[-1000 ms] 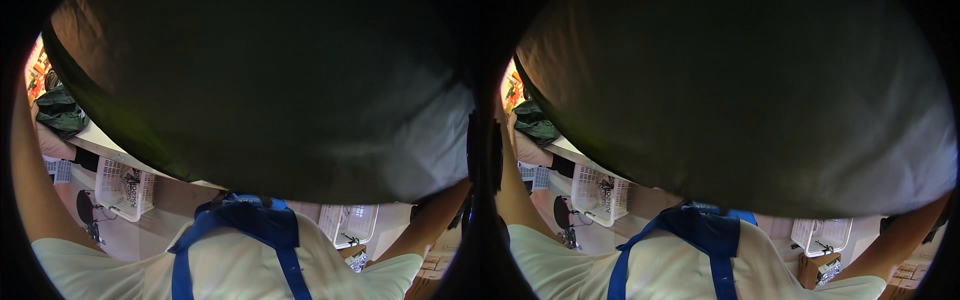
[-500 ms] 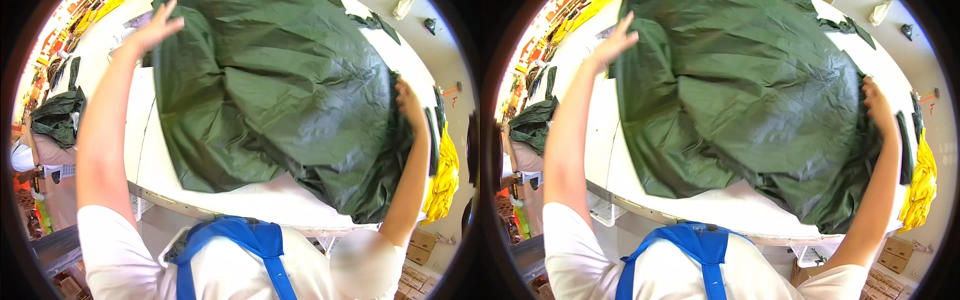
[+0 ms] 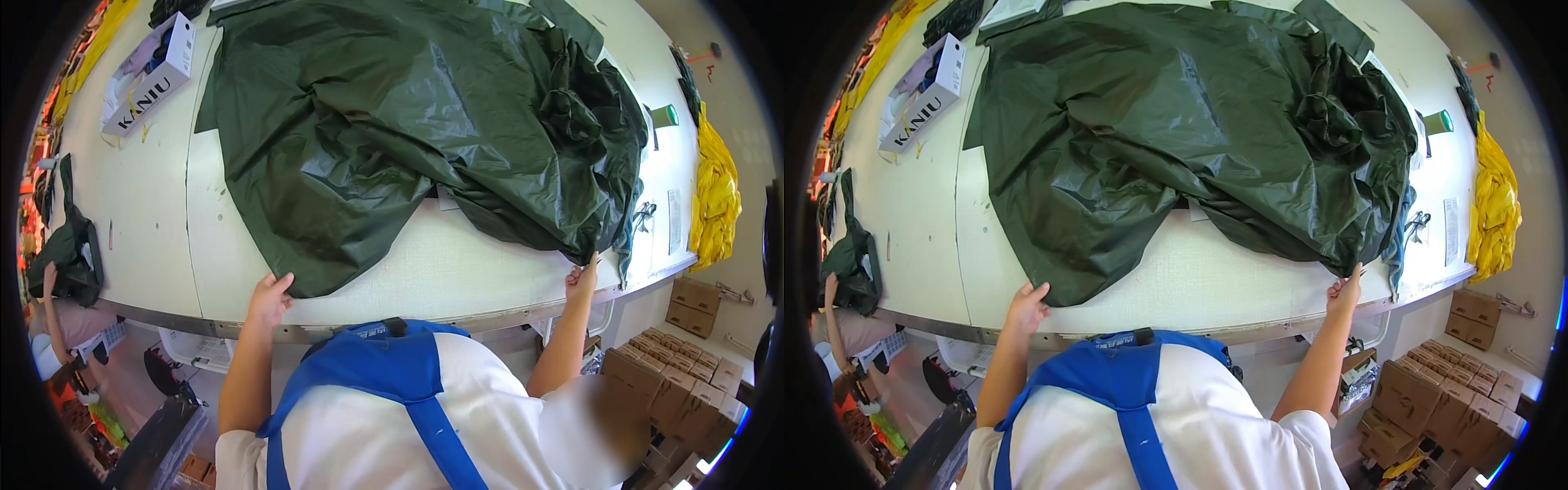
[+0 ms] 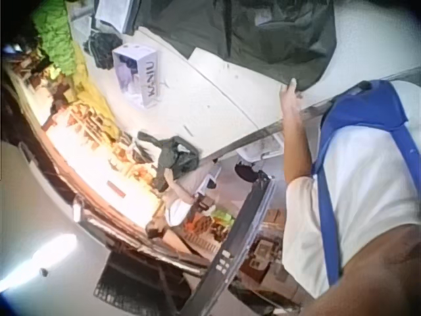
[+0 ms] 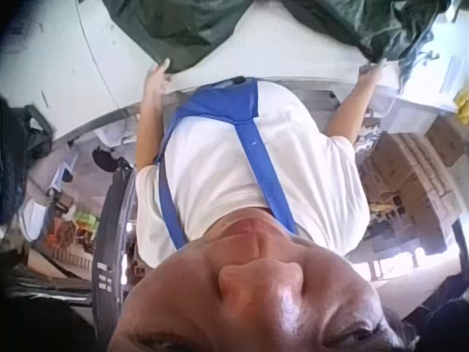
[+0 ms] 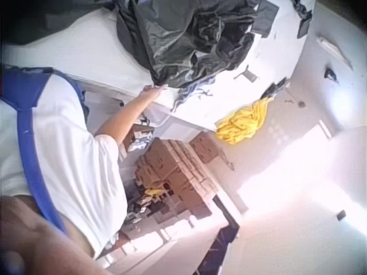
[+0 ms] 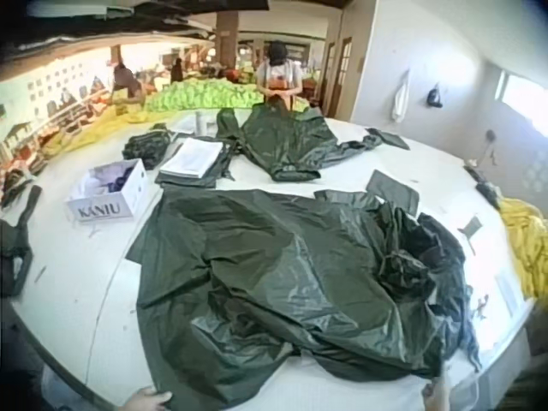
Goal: The person folds a large green waterproof garment on a white table, smoothing and aligning edges, then folds it into a compact rectangle and places it into a small green pouch. The person repeats the process with a second garment.
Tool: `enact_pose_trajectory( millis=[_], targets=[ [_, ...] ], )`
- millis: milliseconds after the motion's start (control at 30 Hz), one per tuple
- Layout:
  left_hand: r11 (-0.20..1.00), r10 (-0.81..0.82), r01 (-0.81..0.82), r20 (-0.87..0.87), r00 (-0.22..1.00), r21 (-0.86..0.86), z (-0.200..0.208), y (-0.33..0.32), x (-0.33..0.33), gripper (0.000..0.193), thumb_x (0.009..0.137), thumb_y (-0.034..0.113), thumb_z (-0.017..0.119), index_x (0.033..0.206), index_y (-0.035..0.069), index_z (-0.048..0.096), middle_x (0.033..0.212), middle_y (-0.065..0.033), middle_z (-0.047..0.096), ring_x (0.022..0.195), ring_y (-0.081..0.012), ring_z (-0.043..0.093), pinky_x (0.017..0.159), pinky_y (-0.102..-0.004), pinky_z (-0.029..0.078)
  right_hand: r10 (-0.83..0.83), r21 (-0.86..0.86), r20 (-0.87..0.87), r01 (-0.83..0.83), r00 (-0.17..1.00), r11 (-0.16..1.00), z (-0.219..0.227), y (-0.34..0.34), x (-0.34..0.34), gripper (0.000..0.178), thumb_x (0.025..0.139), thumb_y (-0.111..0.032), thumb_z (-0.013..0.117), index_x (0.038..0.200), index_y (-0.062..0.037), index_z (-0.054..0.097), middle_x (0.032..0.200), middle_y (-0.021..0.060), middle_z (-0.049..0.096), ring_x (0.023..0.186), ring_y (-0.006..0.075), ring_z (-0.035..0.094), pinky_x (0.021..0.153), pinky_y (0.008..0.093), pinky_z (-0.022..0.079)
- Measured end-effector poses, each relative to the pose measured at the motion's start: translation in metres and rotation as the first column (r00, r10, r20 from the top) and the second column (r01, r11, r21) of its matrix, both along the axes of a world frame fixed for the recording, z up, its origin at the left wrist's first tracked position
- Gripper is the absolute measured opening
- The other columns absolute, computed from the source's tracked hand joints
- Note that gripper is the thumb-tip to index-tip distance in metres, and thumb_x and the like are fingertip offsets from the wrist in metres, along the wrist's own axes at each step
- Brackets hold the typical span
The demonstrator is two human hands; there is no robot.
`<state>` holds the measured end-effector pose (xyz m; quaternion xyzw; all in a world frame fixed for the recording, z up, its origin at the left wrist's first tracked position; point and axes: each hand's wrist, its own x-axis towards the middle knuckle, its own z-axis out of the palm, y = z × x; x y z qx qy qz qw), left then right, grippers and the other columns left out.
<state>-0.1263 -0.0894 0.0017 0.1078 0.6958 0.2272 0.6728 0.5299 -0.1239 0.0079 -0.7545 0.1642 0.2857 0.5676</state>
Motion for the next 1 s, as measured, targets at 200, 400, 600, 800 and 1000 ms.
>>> enact_pose_trajectory(
  millis=[200,400,600,800,1000],
  targets=[
    [0.963,-0.02,0.043,-0.089,0.996,0.264,0.047,0.034,-0.034,0.019,0.092,0.029,0.061,0.101,0.013,0.057,0.088,0.0053,0.056,0.075,-0.0058,0.05,0.052,-0.0237,0.04,0.08,0.54,0.086,-0.114,0.993,0.834,0.003,0.035,0.033,0.027,0.084,-0.027,0.068,0.106,-0.0129,0.061,0.088,0.0006,0.067,0.055,0.011,0.056,0.039,0.0196,0.033],
    [0.528,0.237,-0.09,-0.045,0.971,0.845,0.184,0.122,-0.194,0.028,0.094,0.021,0.057,0.116,0.004,0.055,0.111,-0.0062,0.062,0.101,-0.016,0.059,0.091,-0.0317,0.044,0.282,0.364,0.598,-0.568,0.75,0.738,0.2,0.075,0.084,0.042,0.086,-0.031,0.067,0.115,-0.0023,0.059,0.106,0.0081,0.065,0.088,0.0201,0.064,0.073,0.0309,0.053],
    [0.528,0.277,-0.169,0.019,0.961,0.833,0.188,0.045,-0.292,0.029,0.096,0.018,0.053,0.123,0.006,0.049,0.123,-0.0086,0.056,0.113,-0.0191,0.054,0.099,-0.0369,0.04,0.667,-0.408,0.491,-0.528,0.56,0.744,0.182,-0.026,0.126,0.045,0.09,-0.027,0.06,0.121,0.0047,0.055,0.102,0.0101,0.066,0.092,0.0224,0.061,0.082,0.0327,0.048],
    [0.877,0.478,-0.41,-0.381,0.792,0.249,0.035,-0.069,-0.356,0.038,0.08,0.021,0.059,0.117,0.014,0.054,0.121,-0.0033,0.056,0.111,-0.0219,0.051,0.088,-0.0443,0.042,0.963,-0.911,0.077,-0.373,0.259,0.174,0.071,-0.1,0.096,0.043,0.086,-0.033,0.059,0.106,0.0043,0.062,0.097,0.0258,0.065,0.095,0.0399,0.062,0.084,0.0435,0.047],
    [0.818,0.229,0.532,-0.972,0.051,0.221,-0.009,-0.014,-0.21,0.059,0.088,0.024,0.058,0.139,0.004,0.037,0.145,-0.0204,0.034,0.135,-0.039,0.028,0.111,-0.0454,0.024,0.796,-0.752,0.588,-0.262,0.146,0.604,0.091,-0.012,0.037,0.047,0.087,-0.031,0.062,0.123,-0.0032,0.053,0.111,0.0212,0.062,0.104,0.0345,0.059,0.089,0.0402,0.046]
  ],
)
